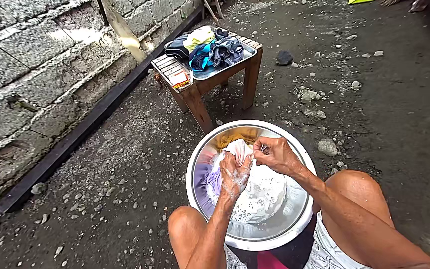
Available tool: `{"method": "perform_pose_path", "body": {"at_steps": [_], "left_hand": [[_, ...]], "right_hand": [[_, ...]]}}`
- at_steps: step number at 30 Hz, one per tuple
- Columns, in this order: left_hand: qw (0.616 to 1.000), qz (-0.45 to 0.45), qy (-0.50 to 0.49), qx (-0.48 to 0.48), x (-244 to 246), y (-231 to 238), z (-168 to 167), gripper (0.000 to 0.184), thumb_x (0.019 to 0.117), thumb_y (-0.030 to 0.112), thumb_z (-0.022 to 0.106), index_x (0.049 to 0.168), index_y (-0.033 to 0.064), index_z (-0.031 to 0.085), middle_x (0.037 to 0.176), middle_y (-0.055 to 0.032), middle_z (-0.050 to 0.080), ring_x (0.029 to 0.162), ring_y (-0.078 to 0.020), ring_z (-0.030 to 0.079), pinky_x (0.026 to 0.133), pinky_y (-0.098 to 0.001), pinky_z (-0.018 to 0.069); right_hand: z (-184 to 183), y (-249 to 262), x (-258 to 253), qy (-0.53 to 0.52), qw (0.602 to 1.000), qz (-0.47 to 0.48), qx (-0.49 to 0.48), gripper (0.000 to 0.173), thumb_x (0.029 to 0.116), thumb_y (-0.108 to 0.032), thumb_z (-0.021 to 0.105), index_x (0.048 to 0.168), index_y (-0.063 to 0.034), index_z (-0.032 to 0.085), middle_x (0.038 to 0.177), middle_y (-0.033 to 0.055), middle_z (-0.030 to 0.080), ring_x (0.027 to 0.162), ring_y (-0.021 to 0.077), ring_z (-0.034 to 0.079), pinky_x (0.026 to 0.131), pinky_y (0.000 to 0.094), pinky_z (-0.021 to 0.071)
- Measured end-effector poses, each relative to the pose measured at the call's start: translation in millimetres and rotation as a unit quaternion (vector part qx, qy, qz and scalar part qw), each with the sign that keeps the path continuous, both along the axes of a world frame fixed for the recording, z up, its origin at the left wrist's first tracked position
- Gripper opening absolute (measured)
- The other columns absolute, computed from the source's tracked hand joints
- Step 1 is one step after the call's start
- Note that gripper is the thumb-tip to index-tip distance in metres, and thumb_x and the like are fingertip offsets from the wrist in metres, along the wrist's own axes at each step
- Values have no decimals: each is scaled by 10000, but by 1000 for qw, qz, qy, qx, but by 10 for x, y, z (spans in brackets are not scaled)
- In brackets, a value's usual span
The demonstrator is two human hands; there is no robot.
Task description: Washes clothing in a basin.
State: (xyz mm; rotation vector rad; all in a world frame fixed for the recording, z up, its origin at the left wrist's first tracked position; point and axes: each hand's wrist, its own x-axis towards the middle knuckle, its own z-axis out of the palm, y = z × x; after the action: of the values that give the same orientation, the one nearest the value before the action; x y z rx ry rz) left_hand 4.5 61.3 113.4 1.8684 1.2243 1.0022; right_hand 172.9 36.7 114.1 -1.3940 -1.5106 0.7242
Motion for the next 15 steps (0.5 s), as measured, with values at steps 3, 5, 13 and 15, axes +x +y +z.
{"method": "perform_pose_path", "body": {"at_steps": [3, 5, 13, 15], "left_hand": [[990, -27, -113, -80, -28, 41, 28, 351, 864, 162, 796, 1114, -17, 626, 885, -84, 684, 811, -133, 682, 776, -310, 584], [980, -41, -160, -113, -38, 44, 47, 356, 865, 122, 786, 1131, -28, 602, 887, -95, 683, 793, -147, 688, 754, -313, 590], [992, -38, -95, -66, -40, 30, 56, 379, 881, 190, 775, 1152, -17, 610, 904, -85, 677, 826, -129, 673, 793, -312, 570], [997, -21, -54, -42, -40, 28, 45, 379, 881, 207, 768, 1142, -29, 625, 905, -86, 676, 842, -121, 664, 812, -310, 556]], "right_hand": [[88, 44, 137, 264, 962, 32, -61, 87, 929, 59, 559, 896, -15, 589, 683, 86, 716, 553, 155, 697, 576, 285, 611], [123, 37, 219, 307, 949, 52, -52, 96, 936, 61, 533, 912, -19, 582, 710, 103, 719, 570, 176, 705, 591, 296, 619], [42, -3, 141, 60, 995, 69, 49, 70, 940, -87, 647, 957, -34, 689, 748, 17, 712, 610, 65, 679, 607, 226, 595], [11, -8, 94, -10, 995, 56, 76, 126, 952, -121, 642, 959, -21, 718, 803, 34, 711, 645, 48, 674, 633, 213, 593]]}}
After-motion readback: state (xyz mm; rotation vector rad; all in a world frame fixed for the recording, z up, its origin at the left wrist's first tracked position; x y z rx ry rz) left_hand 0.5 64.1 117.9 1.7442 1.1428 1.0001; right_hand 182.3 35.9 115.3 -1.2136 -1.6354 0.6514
